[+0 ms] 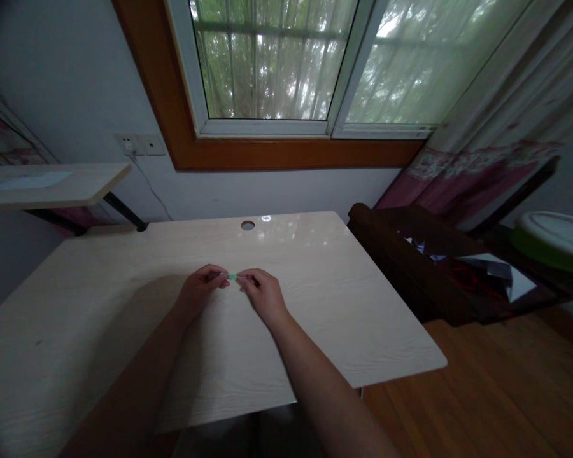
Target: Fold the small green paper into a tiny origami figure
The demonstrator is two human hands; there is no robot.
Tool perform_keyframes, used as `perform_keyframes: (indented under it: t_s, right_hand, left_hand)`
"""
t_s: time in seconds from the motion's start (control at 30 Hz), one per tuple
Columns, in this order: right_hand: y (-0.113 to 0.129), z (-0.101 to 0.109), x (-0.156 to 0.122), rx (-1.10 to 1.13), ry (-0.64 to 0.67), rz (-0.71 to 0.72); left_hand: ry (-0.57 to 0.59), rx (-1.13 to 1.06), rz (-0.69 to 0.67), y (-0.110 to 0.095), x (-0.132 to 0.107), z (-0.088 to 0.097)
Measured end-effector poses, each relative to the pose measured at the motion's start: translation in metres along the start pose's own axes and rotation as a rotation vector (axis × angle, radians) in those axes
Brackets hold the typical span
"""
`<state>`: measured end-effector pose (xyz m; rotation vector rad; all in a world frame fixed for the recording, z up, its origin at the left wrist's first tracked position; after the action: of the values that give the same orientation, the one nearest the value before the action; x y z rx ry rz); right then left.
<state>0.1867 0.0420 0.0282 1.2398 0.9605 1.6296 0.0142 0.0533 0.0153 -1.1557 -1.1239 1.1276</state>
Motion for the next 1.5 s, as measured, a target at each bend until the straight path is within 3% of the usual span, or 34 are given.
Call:
perform_keyframes:
  t_s: [0.47,0.67,1.0,1.5]
  right_hand:
    - [0.009,0.001,0.0,-0.118,0.018,0.067]
    - [0.015,0.001,0.0,-0.146,0.034,0.087]
    - [0.013,0.0,0.0,-0.191,0.04,0.084]
    - [0.013,0.0,0.0,-0.194,0.041,0.079]
  left_hand:
    - [0.032,0.106,-0.264,-0.024,-0.006,-0.008]
    - [0.066,0.213,-0.283,-0.025,-0.005,-0.011]
    - [-0.003,0.246,-0.392,-0.035,-0.006,-0.008]
    - [0.029,0.278,-0.374,-0.038,-0.009,-0.011]
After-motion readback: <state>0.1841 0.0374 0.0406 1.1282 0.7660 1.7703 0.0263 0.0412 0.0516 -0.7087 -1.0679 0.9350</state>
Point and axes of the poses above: each hand's wrist, its own x-axis towards the middle knuckle, its own z-axis out of the back of the hand, y = z × x, the point moved 9 cm from there along x, towards the middle knuckle, and after that the axes turned 2 degrees about z, right-handed, at the moved point
